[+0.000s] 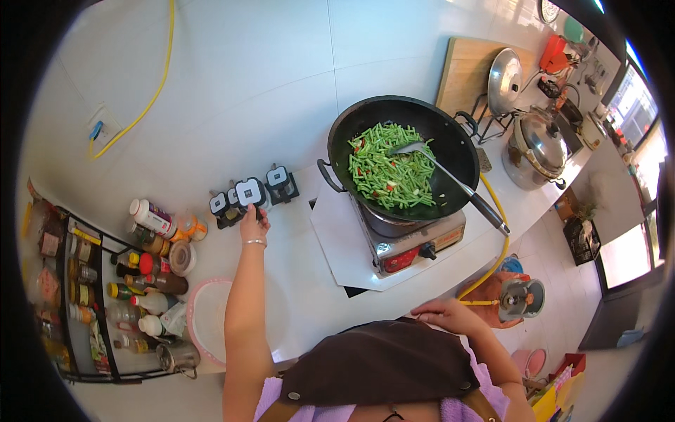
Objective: The person stirs green beans in a wok with a spatula, adds salt and liquid seasonings from several containers, and then handles a pot and a lid at the kitchen sink.
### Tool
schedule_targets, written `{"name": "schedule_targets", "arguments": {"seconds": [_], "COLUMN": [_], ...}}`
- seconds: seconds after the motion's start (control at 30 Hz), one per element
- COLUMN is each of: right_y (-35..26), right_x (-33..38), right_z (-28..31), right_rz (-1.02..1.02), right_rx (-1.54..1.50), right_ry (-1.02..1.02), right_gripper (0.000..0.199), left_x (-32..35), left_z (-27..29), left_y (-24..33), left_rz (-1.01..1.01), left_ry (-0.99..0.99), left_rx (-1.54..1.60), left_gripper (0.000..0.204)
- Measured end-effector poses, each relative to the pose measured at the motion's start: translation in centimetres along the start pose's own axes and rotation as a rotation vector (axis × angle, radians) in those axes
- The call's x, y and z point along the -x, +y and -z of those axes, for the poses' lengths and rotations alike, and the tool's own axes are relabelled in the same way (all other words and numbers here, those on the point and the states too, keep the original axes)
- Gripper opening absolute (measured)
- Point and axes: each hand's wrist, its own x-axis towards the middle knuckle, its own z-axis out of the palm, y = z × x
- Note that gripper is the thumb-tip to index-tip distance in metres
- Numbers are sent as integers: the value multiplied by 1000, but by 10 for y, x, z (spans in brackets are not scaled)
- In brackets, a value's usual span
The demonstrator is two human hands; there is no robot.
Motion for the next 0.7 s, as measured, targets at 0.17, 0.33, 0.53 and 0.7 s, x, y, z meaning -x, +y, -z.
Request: {"name": "schedule_targets", "arguments": {"seconds": [0.17,0.33,0.53,0.7], "right_y": [-33,-80,-113,-113], "right_x": [-20,-64,-115,-109], "right_z": [40,37,0,-9], "right_rz": [65,319,540,535], "right_rx": [-224,-176,432,597], "right_ry": [18,12,241,114], "right_gripper": [14,15,28,27], "left_x": [129,220,291,316], "left_z": [2,-2,-29,-48], "left_y": [32,45,51,57], "left_rz": [-36,-45,23,53], "left_ry": [-232,-420,-596,-657], "left_rx": [-180,-380,-526,-714], "left_gripper": [29,34,28,26]}}
